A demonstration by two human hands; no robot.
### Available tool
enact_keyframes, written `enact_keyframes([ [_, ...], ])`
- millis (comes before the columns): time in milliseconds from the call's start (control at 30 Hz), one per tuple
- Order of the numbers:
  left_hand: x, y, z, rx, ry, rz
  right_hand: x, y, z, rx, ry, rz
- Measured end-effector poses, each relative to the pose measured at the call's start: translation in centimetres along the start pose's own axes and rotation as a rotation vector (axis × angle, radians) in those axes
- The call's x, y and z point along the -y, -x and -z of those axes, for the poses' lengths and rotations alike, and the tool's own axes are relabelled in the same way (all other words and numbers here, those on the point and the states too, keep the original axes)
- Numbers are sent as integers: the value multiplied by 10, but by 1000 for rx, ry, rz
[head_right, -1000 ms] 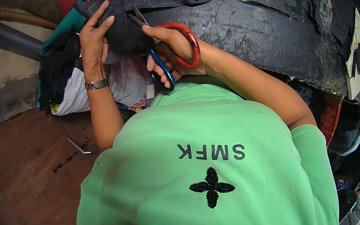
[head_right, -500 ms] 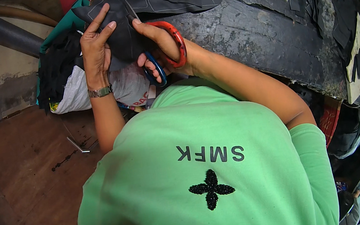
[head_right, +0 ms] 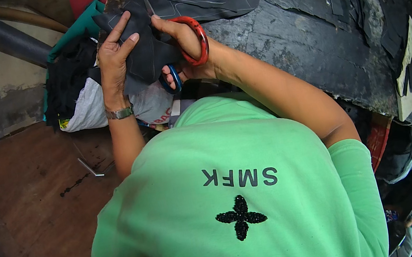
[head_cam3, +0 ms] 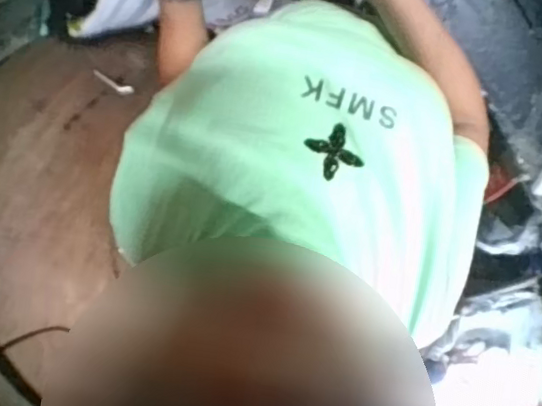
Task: The person uses red-handled scissors to cut black rubber pieces along pre-drawn outlines on a workbench. They repeatedly reposition the rubber sheet, cut along the marked lines, and place the cut pieces on the table. The process continues throughout the clip with multiple pieces being cut and set aside.
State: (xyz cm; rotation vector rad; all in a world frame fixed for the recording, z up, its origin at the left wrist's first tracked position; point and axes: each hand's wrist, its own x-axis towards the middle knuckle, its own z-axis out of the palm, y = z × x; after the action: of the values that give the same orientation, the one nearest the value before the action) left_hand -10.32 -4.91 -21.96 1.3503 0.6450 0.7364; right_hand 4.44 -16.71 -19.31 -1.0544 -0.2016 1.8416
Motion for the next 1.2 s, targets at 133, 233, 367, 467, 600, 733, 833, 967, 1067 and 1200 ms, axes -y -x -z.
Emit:
enact_keyframes([
  [133, -1, 3, -3, -27, 71, 4, 0, -5, 6, 69, 48, -34],
  [233, -2, 3, -3, -47, 93, 34, -1, -6, 12, 106, 48, -11],
  [367, -6, 5, -2, -51, 125, 43, 9, -7, 14, 181, 77, -41],
  [467, -7, 9, -4, -38, 149, 65, 19, -11, 11, 30, 10, -108],
  [600, -7, 12, -4, -50, 121, 71, 22, -18, 7, 13, 111, 77],
  [733, -6, 11, 3, -31, 159, 89, 23, -15, 12, -97, 329, 87],
  [833, -4, 12, 7, -35, 106, 58, 26, -16, 12, -14, 328, 82],
  [967, -3, 12, 10, -15, 17, -22, 33, -20, 13, 67, 180, 1],
  [1067, -11, 10, 17, 16, 73, -19, 36, -17, 18, 68, 279, 49],
  [1200, -37, 2, 31, 132, 8, -16, 23, 9, 27, -23, 350, 251],
])
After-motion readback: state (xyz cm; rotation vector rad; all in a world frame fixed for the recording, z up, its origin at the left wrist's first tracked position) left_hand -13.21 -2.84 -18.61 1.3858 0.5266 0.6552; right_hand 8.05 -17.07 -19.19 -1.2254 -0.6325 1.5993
